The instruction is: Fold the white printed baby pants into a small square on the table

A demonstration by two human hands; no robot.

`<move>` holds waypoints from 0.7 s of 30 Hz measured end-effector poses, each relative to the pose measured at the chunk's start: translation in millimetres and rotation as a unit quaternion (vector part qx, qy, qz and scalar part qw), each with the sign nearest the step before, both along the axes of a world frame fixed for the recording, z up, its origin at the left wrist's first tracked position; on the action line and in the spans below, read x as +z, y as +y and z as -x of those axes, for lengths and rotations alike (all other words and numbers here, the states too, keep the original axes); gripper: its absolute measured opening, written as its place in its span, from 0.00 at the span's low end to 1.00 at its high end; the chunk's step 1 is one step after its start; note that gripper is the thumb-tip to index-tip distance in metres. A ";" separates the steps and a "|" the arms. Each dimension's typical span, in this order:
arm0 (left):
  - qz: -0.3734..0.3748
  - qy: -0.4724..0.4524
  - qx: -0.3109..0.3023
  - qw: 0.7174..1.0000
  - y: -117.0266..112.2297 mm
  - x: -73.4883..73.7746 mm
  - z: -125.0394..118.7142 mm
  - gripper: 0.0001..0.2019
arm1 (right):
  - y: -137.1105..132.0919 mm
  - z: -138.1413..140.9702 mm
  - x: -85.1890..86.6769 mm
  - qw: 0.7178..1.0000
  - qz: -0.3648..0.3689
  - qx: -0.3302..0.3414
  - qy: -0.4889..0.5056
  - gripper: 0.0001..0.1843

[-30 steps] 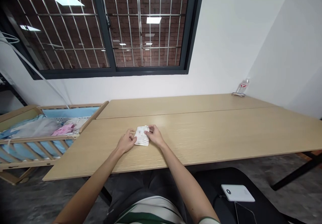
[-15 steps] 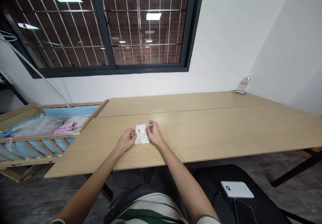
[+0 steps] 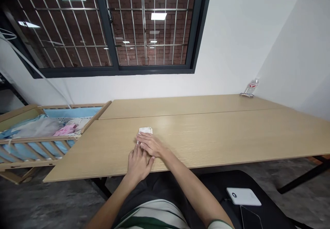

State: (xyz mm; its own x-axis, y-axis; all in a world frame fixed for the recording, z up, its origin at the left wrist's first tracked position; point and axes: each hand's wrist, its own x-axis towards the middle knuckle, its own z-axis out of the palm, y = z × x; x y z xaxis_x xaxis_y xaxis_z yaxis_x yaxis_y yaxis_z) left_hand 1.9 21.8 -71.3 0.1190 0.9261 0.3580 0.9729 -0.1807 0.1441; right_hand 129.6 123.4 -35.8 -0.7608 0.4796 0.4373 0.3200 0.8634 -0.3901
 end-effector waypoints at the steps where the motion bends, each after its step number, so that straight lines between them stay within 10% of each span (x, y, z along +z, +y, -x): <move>1: 0.002 -0.001 -0.001 1.000 0.4 0.9 1.5 0.33 | 0.7 1.0 -0.6 1.000 0.015 0.001 -0.026 0.30; 15: 0.011 -0.022 0.020 1.000 2.0 8.6 -1.5 0.31 | 56.8 -9.2 4.1 0.979 0.136 -0.077 -0.134 0.35; 21: 0.013 -0.028 0.011 0.999 1.7 7.6 0.4 0.31 | 68.0 -7.7 -12.7 0.990 0.112 -0.080 -0.027 0.36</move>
State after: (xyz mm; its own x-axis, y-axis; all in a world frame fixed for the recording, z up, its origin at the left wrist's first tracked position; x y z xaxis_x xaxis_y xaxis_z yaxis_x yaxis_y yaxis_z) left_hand 1.5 23.6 -63.8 0.0797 0.9372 0.3395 0.9668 -0.1557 0.2027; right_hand 137.3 191.4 -48.6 -0.6859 0.6765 0.2680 0.4713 0.6937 -0.5447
